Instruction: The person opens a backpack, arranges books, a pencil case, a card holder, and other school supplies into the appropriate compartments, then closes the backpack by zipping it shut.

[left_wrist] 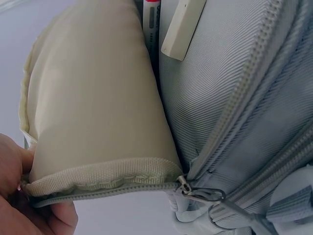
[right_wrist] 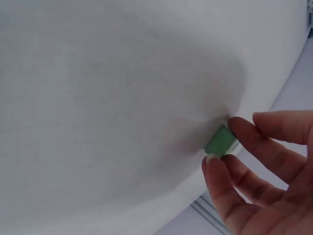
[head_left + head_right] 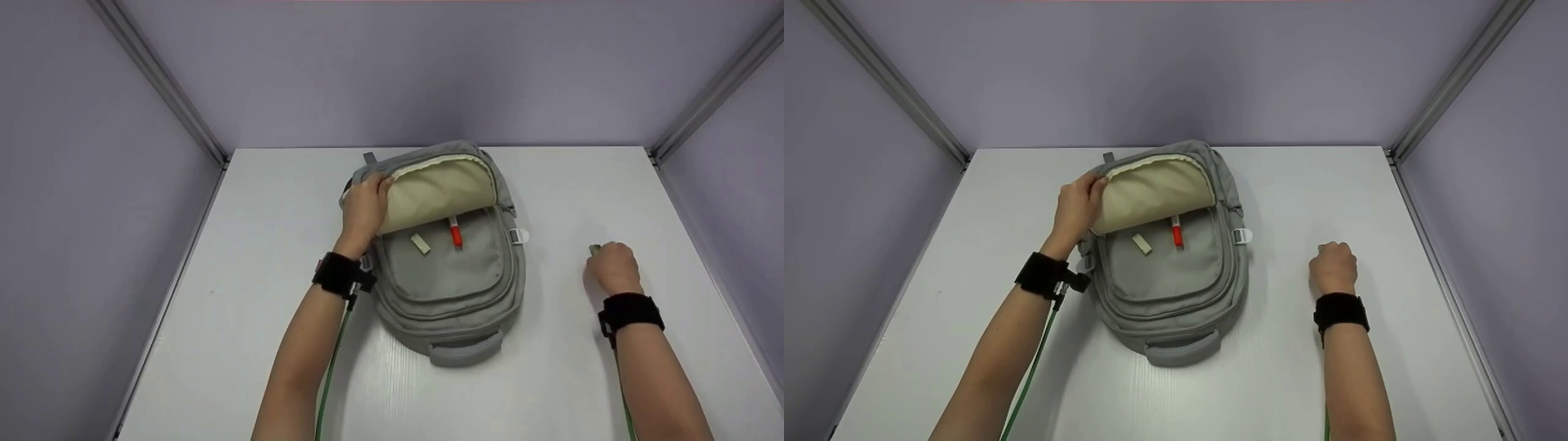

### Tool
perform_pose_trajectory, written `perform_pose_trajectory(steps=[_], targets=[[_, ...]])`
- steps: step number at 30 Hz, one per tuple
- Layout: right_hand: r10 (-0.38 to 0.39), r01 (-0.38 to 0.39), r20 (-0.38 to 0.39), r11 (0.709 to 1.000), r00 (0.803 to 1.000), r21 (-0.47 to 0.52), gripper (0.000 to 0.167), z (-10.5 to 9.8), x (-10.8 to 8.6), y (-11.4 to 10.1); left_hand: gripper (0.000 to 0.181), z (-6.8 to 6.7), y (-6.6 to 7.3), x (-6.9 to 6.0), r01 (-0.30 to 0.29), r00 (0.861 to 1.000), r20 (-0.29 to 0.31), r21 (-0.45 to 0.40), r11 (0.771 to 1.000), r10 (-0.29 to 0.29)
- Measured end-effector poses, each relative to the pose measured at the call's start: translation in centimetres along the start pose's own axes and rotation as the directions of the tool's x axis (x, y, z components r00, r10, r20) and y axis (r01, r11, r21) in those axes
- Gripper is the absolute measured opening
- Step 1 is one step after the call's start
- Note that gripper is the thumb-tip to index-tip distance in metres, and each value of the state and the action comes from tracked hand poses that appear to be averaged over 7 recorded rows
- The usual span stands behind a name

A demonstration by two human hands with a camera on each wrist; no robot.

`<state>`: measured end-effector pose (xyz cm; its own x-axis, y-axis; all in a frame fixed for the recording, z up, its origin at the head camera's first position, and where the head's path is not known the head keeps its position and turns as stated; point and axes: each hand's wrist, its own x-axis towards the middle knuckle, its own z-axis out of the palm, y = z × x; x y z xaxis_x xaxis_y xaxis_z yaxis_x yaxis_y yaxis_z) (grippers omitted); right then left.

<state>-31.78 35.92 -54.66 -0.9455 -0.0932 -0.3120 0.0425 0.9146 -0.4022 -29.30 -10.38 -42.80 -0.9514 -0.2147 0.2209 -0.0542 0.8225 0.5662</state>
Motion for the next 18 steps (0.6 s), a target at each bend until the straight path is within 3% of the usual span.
perform_pose_trajectory(steps=[5,11,18], targets=[[0.034,-0.030,0.076,0.998,0.997,-0.047,0.035,-0.53,-0.49,-0.19,0.030,-0.07,0.15,0.02,0.003,1.000,-0.006,0.001,1.000,-0.003],[0.077,-0.076,0.043,0.997,0.996,-0.029,0.035,-0.51,-0.04,0.22,0.029,-0.07,0.09,-0.08,-0.029,1.000,0.012,-0.003,1.000,0.029],[0.066,-0.066,0.034,0.998,0.997,0.006,0.036,-0.29,0.19,0.65,0.029,-0.19,0.17,-0.08,-0.024,1.000,0.006,-0.002,1.000,0.024]])
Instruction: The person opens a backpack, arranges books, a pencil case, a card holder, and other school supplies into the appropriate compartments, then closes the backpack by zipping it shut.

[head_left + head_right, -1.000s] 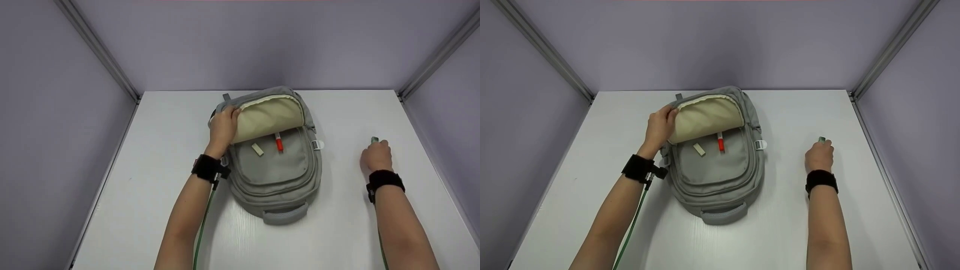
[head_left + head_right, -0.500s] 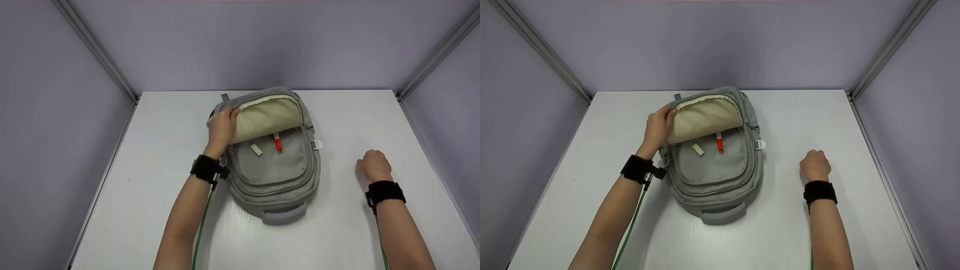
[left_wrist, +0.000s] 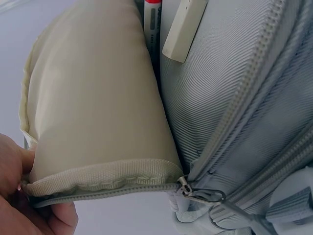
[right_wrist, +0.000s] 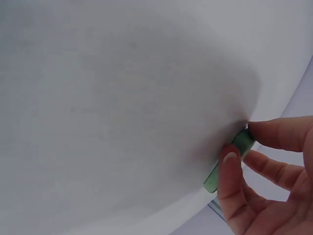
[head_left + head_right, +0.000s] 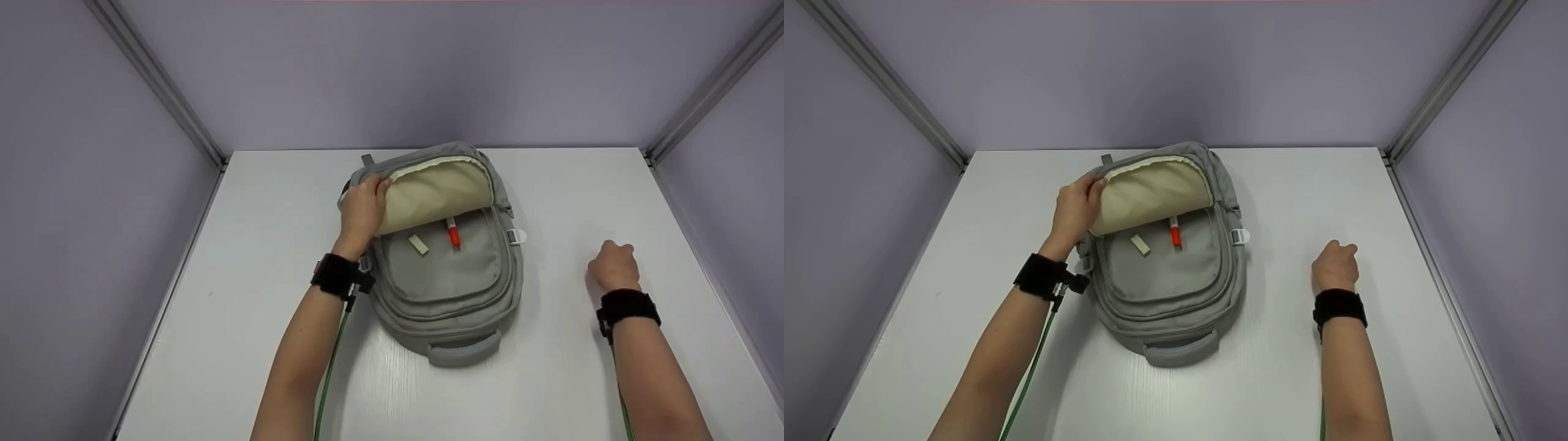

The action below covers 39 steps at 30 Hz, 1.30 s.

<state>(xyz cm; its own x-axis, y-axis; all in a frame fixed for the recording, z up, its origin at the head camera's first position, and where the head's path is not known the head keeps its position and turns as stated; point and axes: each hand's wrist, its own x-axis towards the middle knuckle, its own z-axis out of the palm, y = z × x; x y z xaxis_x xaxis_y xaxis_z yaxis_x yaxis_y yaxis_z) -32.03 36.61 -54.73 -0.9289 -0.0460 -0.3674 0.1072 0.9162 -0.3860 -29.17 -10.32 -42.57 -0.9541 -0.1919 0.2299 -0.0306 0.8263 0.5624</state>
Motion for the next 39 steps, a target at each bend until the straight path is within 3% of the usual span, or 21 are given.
perform_pose_trajectory(steps=[4,9,11,19,23,26,31,34,36,39], targets=[[-0.015,0.015,-0.001,1.000,1.000,-0.022,0.035,-0.1,0.1,0.0,0.029,0.0,0.1,0.1,-0.005,1.000,-0.011,0.008,1.000,0.005],[-0.060,0.058,-0.009,0.986,0.998,-0.156,0.029,-0.4,0.4,-0.1,0.028,0.1,0.0,0.2,0.002,1.000,-0.006,0.002,1.000,-0.002],[-0.055,0.053,-0.008,0.984,0.998,-0.168,0.029,-0.4,0.5,-0.1,0.028,0.1,-0.1,0.1,0.009,1.000,0.001,-0.003,1.000,-0.009],[-0.026,0.026,0.020,0.999,0.999,0.034,0.030,-0.7,0.0,-1.5,0.029,0.2,-0.3,0.1,-0.019,1.000,-0.007,-0.018,1.000,0.018],[-0.086,0.091,-0.047,0.990,0.995,0.110,0.037,-1.4,-0.4,-4.2,0.029,0.2,-0.2,0.1,-0.039,0.999,-0.019,-0.010,0.999,0.039],[-0.161,0.175,-0.107,0.975,0.981,0.140,0.045,-2.0,-0.9,-6.8,0.028,0.3,-0.1,0.1,-0.030,0.999,-0.026,-0.008,1.000,0.030],[-0.267,0.297,-0.172,0.938,0.948,0.178,0.045,-2.9,-2.3,-10.8,0.029,0.4,0.0,0.0,-0.025,0.999,-0.027,0.001,1.000,0.025],[-0.349,0.387,-0.207,0.903,0.914,0.187,0.042,-3.0,-3.3,-12.9,0.030,0.4,0.0,0.1,-0.025,0.999,-0.027,0.002,1.000,0.025],[-0.428,0.468,-0.223,0.865,0.876,0.179,0.041,-2.8,-4.0,-14.1,0.030,0.3,0.0,0.1,-0.020,0.999,-0.031,0.008,1.000,0.020],[-0.578,0.612,-0.224,0.778,0.785,0.139,0.041,-2.3,-4.9,-15.9,0.030,0.3,0.0,0.2,-0.011,0.999,-0.037,0.018,1.000,0.012]])
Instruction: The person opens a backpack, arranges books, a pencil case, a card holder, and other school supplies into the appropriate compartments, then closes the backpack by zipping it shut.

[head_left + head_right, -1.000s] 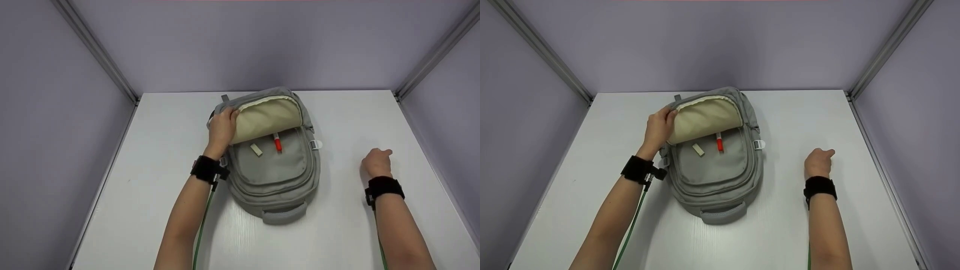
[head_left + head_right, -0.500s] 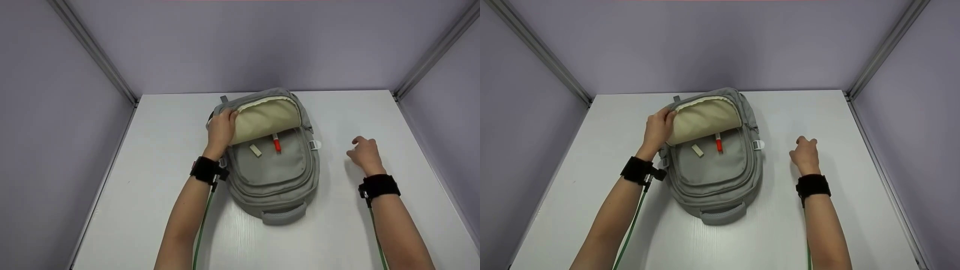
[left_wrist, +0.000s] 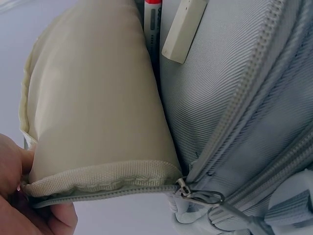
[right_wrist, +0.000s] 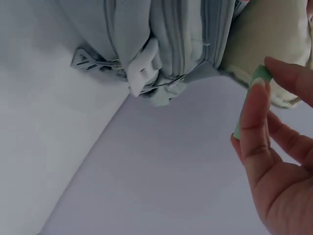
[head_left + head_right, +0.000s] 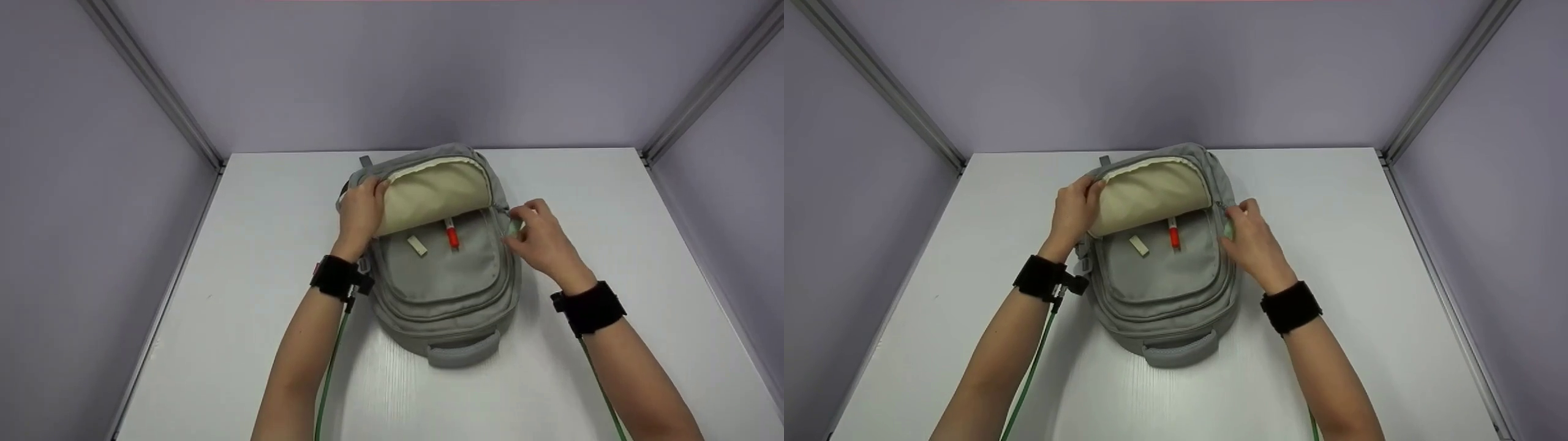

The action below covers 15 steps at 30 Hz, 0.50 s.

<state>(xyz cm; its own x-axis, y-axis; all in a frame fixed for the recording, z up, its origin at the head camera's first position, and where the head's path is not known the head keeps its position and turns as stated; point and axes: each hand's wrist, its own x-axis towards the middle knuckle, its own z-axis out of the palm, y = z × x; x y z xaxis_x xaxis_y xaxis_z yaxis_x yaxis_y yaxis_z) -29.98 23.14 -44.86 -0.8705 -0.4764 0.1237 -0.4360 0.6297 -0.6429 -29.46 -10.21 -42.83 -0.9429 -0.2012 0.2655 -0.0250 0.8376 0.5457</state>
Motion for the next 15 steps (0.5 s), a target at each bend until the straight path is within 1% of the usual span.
perform_pose_trajectory(steps=[1,3,6,9,11,14,15], targets=[[-0.061,0.061,0.016,0.998,0.998,-0.009,0.041,0.3,0.1,-0.6,0.030,0.0,0.0,0.0,0.001,1.000,0.001,0.005,1.000,-0.001],[-0.171,0.173,0.053,0.984,0.984,-0.031,0.038,1.2,0.3,-1.6,0.030,0.0,0.0,0.0,0.001,1.000,0.003,0.007,1.000,-0.001],[-0.294,0.302,0.118,0.952,0.948,-0.054,0.031,2.5,0.8,-3.1,0.030,0.1,0.1,0.0,-0.001,1.000,-0.001,0.011,1.000,0.001],[-0.365,0.377,0.179,0.926,0.914,-0.038,0.023,3.9,1.3,-4.2,0.029,0.1,0.1,-0.1,-0.009,1.000,-0.004,0.003,1.000,0.009],[-0.395,0.409,0.211,0.912,0.894,-0.025,0.019,4.7,1.6,-4.8,0.029,0.1,0.1,-0.1,-0.018,1.000,-0.001,-0.010,1.000,0.018],[-0.420,0.440,0.242,0.898,0.874,-0.030,0.014,5.7,2.0,-5.3,0.028,0.1,0.2,-0.2,-0.026,1.000,-0.001,-0.019,0.999,0.026],[-0.421,0.444,0.253,0.895,0.871,-0.037,0.013,6.0,2.2,-5.5,0.028,0.1,0.2,-0.1,-0.025,1.000,-0.006,-0.016,1.000,0.024]])
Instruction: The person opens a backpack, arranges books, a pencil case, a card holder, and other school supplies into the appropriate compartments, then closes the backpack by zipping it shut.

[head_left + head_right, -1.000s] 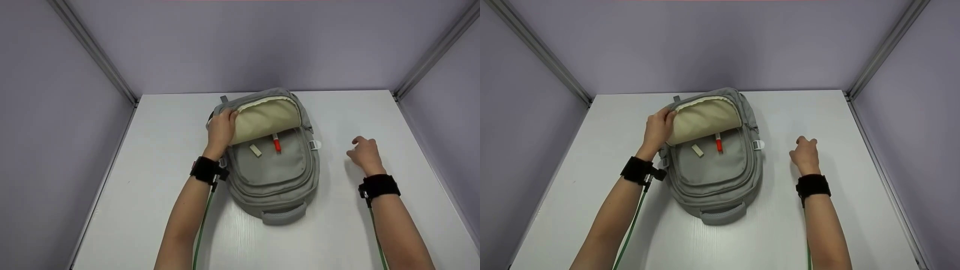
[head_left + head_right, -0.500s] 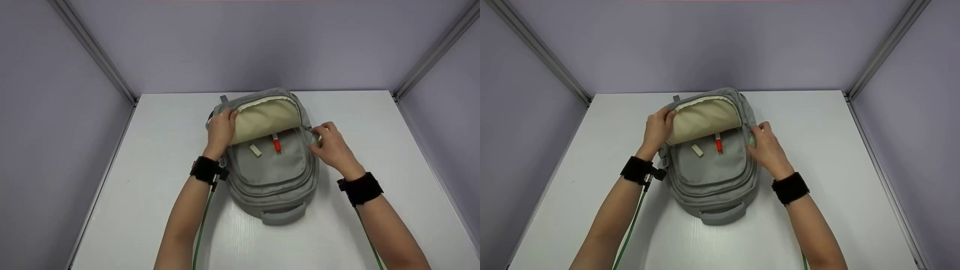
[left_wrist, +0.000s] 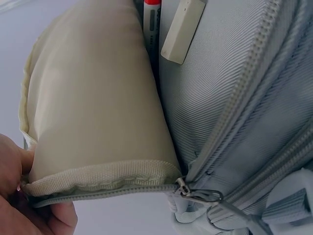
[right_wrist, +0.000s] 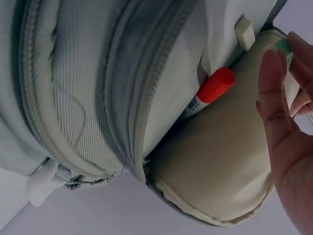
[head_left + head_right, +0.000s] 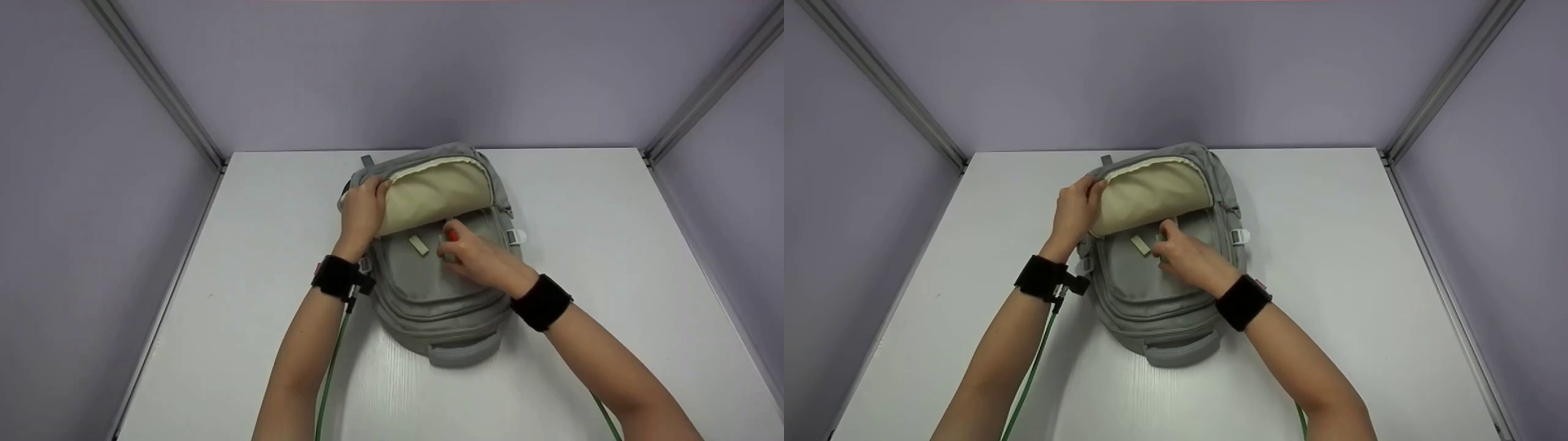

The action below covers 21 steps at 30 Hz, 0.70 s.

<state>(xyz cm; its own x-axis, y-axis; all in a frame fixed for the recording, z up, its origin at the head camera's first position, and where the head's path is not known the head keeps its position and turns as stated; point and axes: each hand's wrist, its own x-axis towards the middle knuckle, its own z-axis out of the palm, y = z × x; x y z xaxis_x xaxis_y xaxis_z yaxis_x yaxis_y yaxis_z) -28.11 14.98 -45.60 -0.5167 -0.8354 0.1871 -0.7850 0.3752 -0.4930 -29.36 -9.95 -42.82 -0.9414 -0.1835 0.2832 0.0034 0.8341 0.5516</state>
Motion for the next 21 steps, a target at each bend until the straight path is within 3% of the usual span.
perform_pose_trajectory(steps=[7,14,21], targets=[[0.037,-0.034,0.048,0.998,0.998,-0.054,0.012,1.3,1.1,0.0,0.027,0.1,0.0,0.1,0.015,1.000,0.001,0.017,1.000,-0.015],[-0.002,0.000,-0.017,0.996,1.000,-0.088,0.027,1.7,1.1,0.6,0.027,0.2,0.0,0.1,0.023,1.000,0.003,0.013,1.000,-0.023],[-0.050,0.046,-0.065,0.997,0.997,-0.053,0.036,0.8,0.3,0.4,0.027,0.1,0.0,0.1,0.016,1.000,0.001,0.012,1.000,-0.016]])
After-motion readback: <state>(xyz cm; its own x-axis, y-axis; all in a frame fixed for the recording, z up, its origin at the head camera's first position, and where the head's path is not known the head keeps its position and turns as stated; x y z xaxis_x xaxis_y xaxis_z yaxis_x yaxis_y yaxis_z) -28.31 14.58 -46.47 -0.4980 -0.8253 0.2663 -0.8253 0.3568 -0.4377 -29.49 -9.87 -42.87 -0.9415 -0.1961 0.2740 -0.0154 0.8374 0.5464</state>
